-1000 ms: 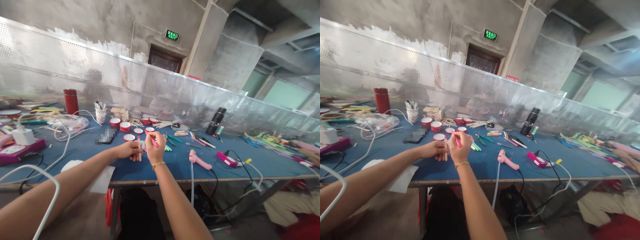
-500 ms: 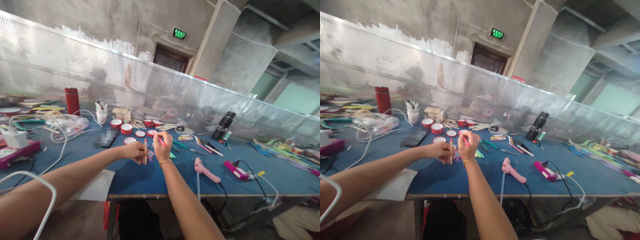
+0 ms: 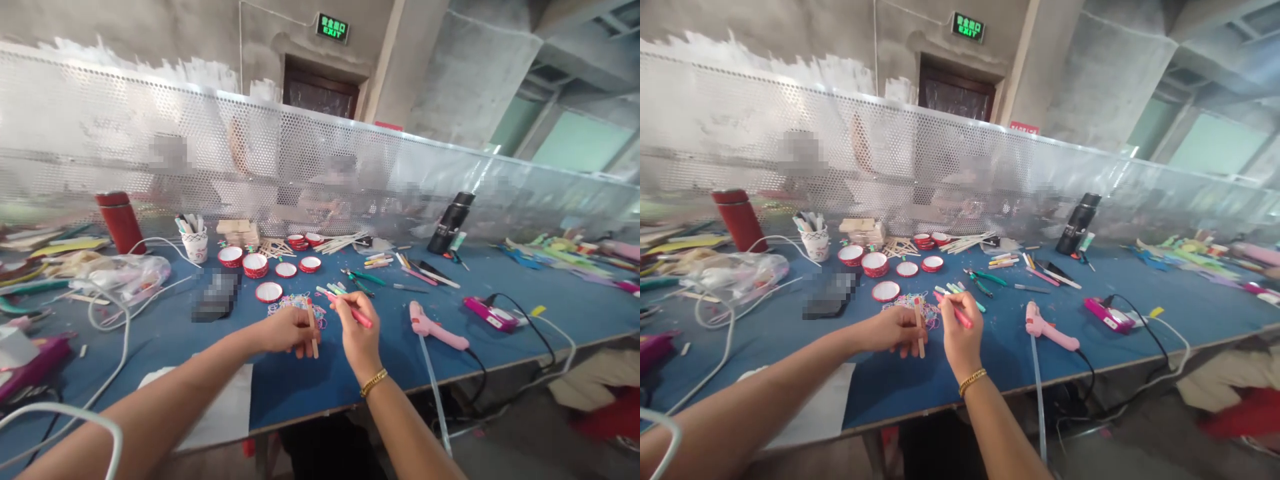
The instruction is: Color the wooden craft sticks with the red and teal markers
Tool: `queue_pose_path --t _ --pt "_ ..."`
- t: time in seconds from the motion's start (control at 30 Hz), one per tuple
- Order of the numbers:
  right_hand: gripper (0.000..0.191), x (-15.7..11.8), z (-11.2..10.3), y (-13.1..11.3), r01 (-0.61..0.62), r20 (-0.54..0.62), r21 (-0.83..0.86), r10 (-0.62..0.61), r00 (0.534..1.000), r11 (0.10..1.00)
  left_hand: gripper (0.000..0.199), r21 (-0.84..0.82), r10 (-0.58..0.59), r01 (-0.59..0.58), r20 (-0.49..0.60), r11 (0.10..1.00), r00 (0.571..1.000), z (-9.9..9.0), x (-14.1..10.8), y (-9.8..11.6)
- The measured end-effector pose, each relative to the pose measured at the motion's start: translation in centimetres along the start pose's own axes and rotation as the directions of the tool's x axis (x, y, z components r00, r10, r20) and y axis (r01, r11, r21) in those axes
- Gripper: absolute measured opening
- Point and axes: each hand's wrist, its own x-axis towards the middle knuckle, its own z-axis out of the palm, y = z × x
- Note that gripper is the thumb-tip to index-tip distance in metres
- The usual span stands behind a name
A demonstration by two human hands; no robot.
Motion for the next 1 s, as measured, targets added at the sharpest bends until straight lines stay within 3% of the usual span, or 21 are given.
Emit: queue_pose_path --t 0.17,0.4,0.57,1.0 --pt "0.013 -1.0 0.1 0.6 0.013 0.006 -0.024 -0.013 1.0 1.0 0.03 -0.096 -0.065 0.068 0.031 0.993 0.997 0.5 0.1 -0.9" --pt "0.005 -2.0 -0.2 -0.4 0.251 0.095 -0.17 -0.238 0.967 0.953 0.039 -0.063 -0.03 0.032 0.028 0.998 0.999 0.6 0.1 -0.8" --pt "0.007 -2.0 -0.1 -0.7 0.372 0.119 -0.222 -0.354 0.928 0.901 0.037 -0.102 -0.067 0.067 0.003 0.993 0.998 0.9 0.1 -0.8" --pt "0.004 -2.2 -0.3 -0.7 0.404 0.101 -0.303 -0.392 0.914 0.863 0.045 -0.091 -0.055 0.059 0.049 0.994 0.997 0.9 0.1 -1.4"
